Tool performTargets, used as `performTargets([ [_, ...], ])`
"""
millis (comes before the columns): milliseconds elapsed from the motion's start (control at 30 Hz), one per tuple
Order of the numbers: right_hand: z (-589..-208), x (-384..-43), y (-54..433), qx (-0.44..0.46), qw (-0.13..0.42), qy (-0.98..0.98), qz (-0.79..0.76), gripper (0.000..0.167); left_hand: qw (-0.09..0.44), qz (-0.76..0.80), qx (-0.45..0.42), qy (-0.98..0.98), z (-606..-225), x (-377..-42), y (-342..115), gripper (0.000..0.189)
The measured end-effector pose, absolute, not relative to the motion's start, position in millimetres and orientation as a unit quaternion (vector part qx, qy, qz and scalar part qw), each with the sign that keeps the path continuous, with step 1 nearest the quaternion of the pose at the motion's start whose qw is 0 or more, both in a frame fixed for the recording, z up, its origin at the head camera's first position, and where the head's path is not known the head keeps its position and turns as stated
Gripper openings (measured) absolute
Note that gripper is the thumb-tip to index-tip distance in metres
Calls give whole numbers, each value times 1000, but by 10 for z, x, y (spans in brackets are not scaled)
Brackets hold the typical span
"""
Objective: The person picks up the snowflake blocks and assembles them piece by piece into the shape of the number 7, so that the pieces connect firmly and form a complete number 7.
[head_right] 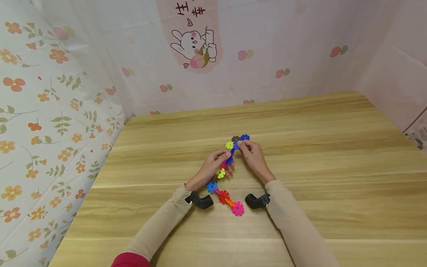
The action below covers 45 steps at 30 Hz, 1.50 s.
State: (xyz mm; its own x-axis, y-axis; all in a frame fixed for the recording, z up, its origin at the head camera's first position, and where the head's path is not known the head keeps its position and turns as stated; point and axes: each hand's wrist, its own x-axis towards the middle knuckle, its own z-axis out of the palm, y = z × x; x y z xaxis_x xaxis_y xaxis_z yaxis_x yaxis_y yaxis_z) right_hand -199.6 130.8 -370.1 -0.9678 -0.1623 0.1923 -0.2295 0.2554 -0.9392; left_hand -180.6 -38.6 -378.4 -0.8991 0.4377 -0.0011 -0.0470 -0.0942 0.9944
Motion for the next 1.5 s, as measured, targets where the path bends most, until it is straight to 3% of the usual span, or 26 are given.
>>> performTargets([
  [667,-3681,-1975,1313,144,-9,-814,563,37,128,704,163,679,-4093,-1935,-349,37],
  [900,-3668,-1979,1329,176,-35,-822,540,31,107,680,157,709,-4091,-1919,-346,33],
  [1267,-3649,-1967,1335,179,-58,-823,536,31,135,687,166,694,-3917,-1849,-366,33],
  [1500,-3868,-2078,1379,179,-64,-805,562,36,127,684,204,689,-3797,-1801,-395,28],
])
